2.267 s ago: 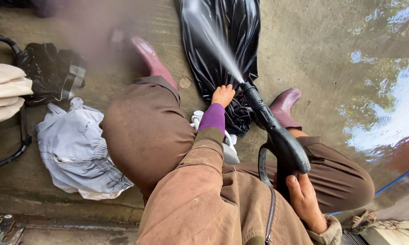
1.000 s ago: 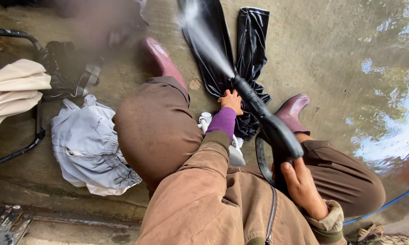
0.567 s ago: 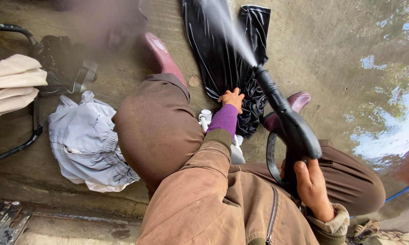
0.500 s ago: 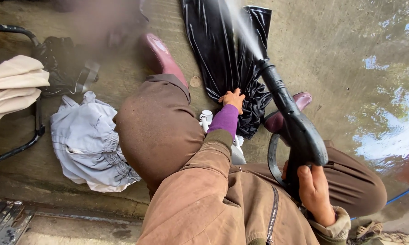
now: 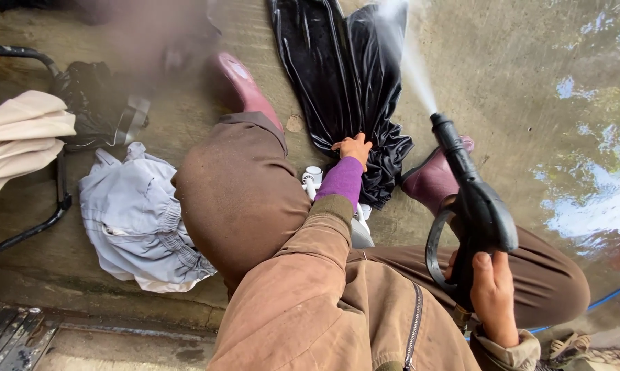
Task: Washing a pair of black pants using a high-pressure water sprayer while sitting on the ground.
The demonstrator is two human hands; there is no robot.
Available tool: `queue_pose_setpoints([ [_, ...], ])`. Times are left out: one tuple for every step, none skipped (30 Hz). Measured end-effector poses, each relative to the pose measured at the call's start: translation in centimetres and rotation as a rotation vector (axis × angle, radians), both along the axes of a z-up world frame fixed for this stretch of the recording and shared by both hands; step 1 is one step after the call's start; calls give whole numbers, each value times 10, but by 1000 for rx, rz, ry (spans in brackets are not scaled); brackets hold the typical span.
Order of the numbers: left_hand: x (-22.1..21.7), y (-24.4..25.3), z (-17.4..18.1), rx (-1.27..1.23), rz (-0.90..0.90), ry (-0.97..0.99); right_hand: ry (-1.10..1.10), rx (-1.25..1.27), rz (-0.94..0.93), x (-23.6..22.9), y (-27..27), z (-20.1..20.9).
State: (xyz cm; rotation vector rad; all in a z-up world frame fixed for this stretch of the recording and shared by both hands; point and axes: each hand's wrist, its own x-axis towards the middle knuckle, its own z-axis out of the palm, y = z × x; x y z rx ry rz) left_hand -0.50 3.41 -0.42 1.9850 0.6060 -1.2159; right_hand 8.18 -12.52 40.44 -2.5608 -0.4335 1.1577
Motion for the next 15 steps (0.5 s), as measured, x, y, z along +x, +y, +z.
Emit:
queue_pose_setpoints([
  [-1,1,1,1,-2,1,1,1,-2,-3,4,2],
  [-2,3,2,-9,3,4,106,174,-50,-6,9,3],
  [0,3,3,-20,4,4,207,345,-99,-8,13,6],
  [0,2,2,-21,-1,0,202,345,-104,-6,14,8],
  [1,2,1,-18,-3,2,172,228,-47,-3,15,9],
  [1,2,0,-14,-5,4,142,110,10,-1,17,9],
  [2,2,-2,-14,-1,4,142,110,14,1,17,8],
  [3,2,-3,-13,2,7,121,0,37,3,16,6],
  [2,0,-5,-15,6,14,103,-111,62,5,16,4],
  [2,2,-3,-17,12,19,107,-114,68,3,19,4],
  [2,2,-1,-15,1,15,218,68,37,-2,22,6],
  [2,3,1,-14,-10,11,328,251,5,-6,25,7],
  [2,4,1,-13,-13,11,327,252,2,-9,32,10],
  [2,4,2,-22,-7,14,318,307,15,-12,39,14],
  [2,6,3,-31,0,18,310,363,31,-15,46,18],
])
